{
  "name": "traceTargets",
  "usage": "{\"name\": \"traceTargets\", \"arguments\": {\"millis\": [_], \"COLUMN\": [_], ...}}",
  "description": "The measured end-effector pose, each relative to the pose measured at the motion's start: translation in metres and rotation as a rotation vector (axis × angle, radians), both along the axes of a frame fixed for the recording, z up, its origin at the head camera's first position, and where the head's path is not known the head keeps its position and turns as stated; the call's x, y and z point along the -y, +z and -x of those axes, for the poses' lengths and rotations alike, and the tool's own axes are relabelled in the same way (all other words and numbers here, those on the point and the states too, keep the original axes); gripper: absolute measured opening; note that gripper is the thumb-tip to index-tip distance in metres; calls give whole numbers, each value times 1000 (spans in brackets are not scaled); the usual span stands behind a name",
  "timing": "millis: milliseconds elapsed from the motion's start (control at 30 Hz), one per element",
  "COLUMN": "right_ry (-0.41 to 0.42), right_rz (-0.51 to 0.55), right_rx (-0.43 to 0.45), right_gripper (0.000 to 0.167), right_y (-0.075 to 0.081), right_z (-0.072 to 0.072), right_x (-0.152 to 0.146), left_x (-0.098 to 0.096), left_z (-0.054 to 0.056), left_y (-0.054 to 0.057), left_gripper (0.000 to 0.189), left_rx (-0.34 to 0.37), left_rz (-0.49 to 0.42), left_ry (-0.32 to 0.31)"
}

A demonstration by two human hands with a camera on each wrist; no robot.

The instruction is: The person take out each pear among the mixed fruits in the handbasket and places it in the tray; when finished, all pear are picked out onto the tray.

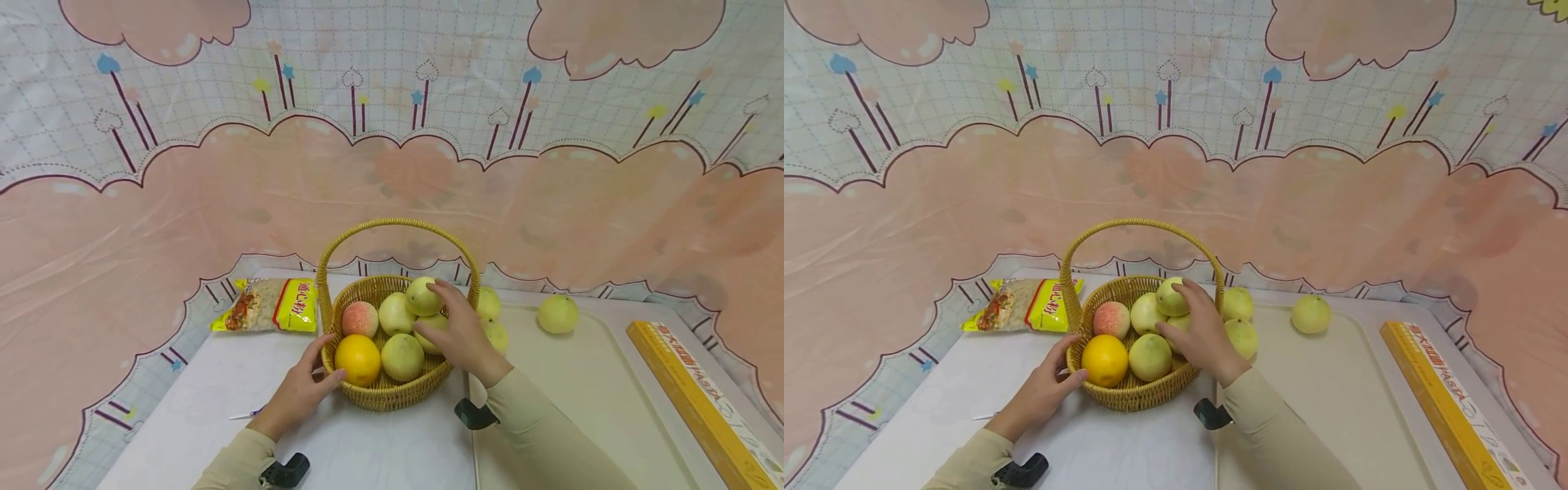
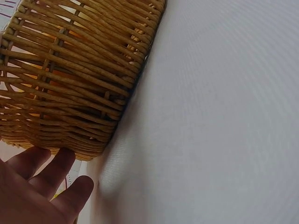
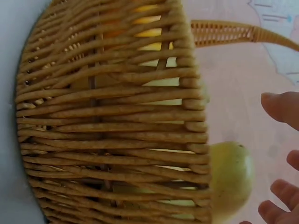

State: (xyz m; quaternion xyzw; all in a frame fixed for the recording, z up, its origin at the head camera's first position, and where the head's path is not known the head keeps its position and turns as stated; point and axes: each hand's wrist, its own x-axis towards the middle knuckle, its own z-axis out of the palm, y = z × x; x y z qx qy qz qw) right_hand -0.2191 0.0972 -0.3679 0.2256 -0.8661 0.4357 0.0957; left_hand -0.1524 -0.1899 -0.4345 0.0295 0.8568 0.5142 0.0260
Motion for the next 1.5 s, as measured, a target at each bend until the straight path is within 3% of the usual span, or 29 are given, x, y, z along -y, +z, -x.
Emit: {"name": "traceTargets", "arguments": {"millis": [333, 767, 1100, 1500], "right_ry": [-76, -97, -112, -141], "right_rz": [18, 45, 20, 34], "right_rx": [103, 157, 62, 25], "right_gripper": [77, 82, 75, 70], "right_y": [-10, -19, -25, -26], "right_z": [24, 35, 41, 35], "right_x": [12, 13, 18, 19], "left_x": [0, 1, 2, 2], "left_z": [0, 1, 3, 1], "left_y": [0, 0, -3, -2], "left_gripper": [74, 75, 74, 73], "left_rx": [1, 11, 10, 1], "left_rz": [0, -11, -2, -21], "left_ry": [-2, -14, -6, -15]}}
